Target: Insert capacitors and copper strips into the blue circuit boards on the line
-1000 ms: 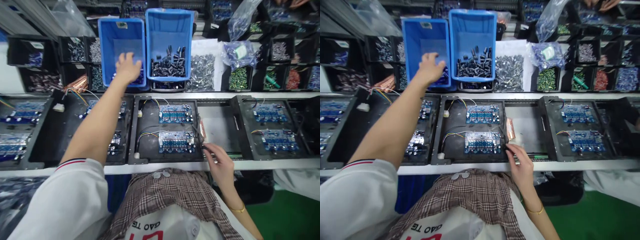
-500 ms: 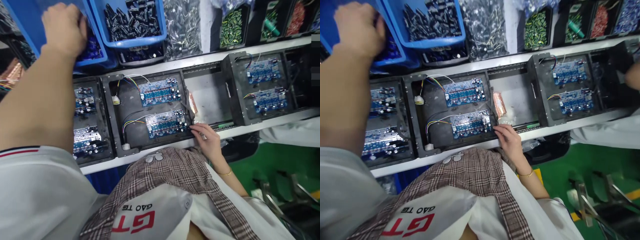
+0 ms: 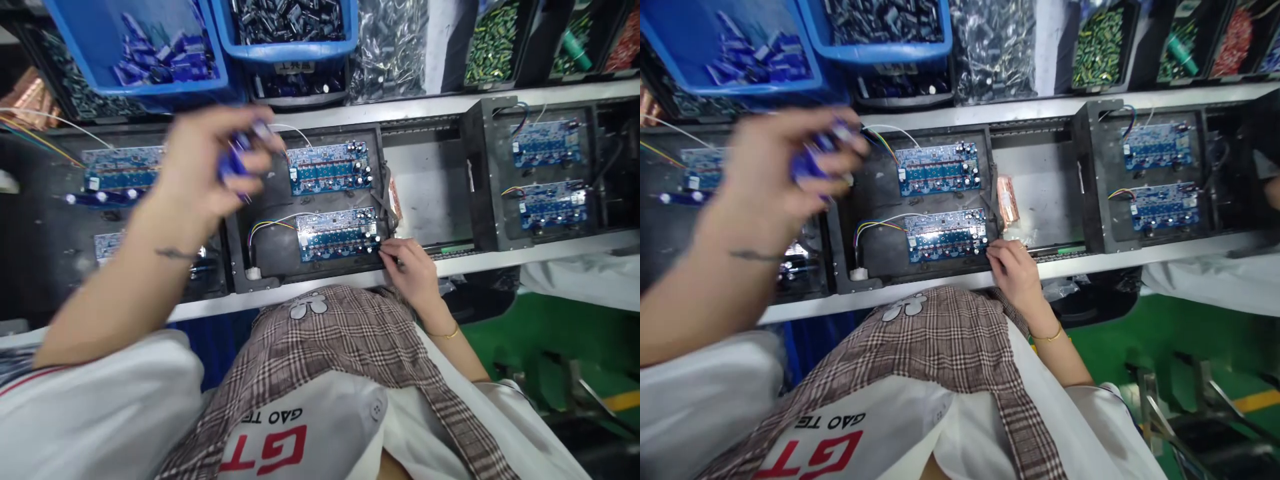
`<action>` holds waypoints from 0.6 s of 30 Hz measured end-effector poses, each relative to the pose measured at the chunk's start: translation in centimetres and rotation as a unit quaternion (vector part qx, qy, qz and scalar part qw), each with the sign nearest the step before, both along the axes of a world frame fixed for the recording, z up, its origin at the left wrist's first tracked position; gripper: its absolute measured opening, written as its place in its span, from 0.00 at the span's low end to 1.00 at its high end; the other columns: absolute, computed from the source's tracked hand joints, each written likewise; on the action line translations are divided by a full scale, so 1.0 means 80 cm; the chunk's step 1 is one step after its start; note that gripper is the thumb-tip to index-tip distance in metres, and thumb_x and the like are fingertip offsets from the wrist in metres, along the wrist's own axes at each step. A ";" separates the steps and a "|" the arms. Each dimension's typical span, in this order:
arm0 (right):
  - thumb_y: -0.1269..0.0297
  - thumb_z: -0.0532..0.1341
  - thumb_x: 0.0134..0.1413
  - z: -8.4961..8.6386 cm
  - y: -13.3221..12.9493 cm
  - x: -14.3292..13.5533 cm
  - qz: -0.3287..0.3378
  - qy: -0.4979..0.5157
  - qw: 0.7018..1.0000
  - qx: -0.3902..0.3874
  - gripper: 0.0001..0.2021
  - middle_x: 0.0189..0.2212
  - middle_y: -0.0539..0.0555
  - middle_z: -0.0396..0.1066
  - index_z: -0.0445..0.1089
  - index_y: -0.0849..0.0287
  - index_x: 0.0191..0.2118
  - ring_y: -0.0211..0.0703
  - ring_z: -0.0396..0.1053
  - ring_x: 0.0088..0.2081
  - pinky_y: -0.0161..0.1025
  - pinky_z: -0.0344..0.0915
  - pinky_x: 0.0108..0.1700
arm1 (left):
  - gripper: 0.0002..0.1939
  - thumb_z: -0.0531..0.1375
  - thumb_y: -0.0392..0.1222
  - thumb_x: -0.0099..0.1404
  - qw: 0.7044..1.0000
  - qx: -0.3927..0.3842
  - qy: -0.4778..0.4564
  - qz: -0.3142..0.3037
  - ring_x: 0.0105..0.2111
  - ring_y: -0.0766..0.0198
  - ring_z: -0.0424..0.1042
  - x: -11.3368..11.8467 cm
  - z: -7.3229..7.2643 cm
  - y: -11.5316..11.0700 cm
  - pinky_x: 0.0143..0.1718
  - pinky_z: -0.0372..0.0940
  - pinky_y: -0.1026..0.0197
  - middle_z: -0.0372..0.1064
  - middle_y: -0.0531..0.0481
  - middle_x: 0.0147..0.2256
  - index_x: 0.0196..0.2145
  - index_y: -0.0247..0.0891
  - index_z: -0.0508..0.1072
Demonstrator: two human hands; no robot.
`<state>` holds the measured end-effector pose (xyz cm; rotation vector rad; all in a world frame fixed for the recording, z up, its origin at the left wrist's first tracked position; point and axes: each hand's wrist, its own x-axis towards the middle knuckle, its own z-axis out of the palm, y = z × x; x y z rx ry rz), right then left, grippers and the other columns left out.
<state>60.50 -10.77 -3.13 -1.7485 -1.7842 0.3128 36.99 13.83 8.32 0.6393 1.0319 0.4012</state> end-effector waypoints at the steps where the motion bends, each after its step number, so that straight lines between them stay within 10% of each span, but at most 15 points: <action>1: 0.72 0.59 0.62 -0.001 0.000 -0.002 0.013 -0.028 1.000 0.006 0.07 0.41 0.56 0.76 0.72 0.55 0.43 0.45 0.73 0.42 0.46 0.72 0.47 | 0.09 0.48 0.38 0.73 1.000 0.007 -0.026 -0.006 0.16 0.81 0.58 0.008 -0.011 -0.033 0.18 0.41 0.82 0.70 0.53 0.28 0.42 0.32 0.67; 5: 0.73 0.60 0.61 0.005 0.000 -0.010 0.014 -0.090 0.996 0.020 0.07 0.40 0.58 0.76 0.74 0.58 0.42 0.46 0.72 0.40 0.46 0.73 0.44 | 0.06 0.56 0.40 0.69 0.993 -0.070 -0.088 -0.042 0.15 0.74 0.60 0.025 -0.057 -0.119 0.11 0.45 0.76 0.71 0.46 0.29 0.41 0.35 0.67; 9: 0.71 0.62 0.61 0.040 0.015 -0.020 0.007 -0.030 0.999 0.019 0.10 0.41 0.56 0.75 0.74 0.55 0.46 0.45 0.73 0.42 0.46 0.73 0.47 | 0.10 0.60 0.45 0.68 0.983 -0.118 -0.142 -0.012 0.17 0.73 0.61 0.032 -0.086 -0.146 0.10 0.46 0.76 0.65 0.51 0.28 0.35 0.37 0.64; 18: 0.58 0.59 0.65 0.081 0.100 -0.074 0.066 -0.013 0.997 -0.033 0.15 0.40 0.55 0.75 0.71 0.55 0.53 0.43 0.73 0.41 0.42 0.72 0.46 | 0.15 0.63 0.50 0.66 0.976 -0.072 -0.198 0.052 0.15 0.74 0.59 0.031 -0.084 -0.152 0.10 0.47 0.74 0.57 0.59 0.23 0.35 0.41 0.60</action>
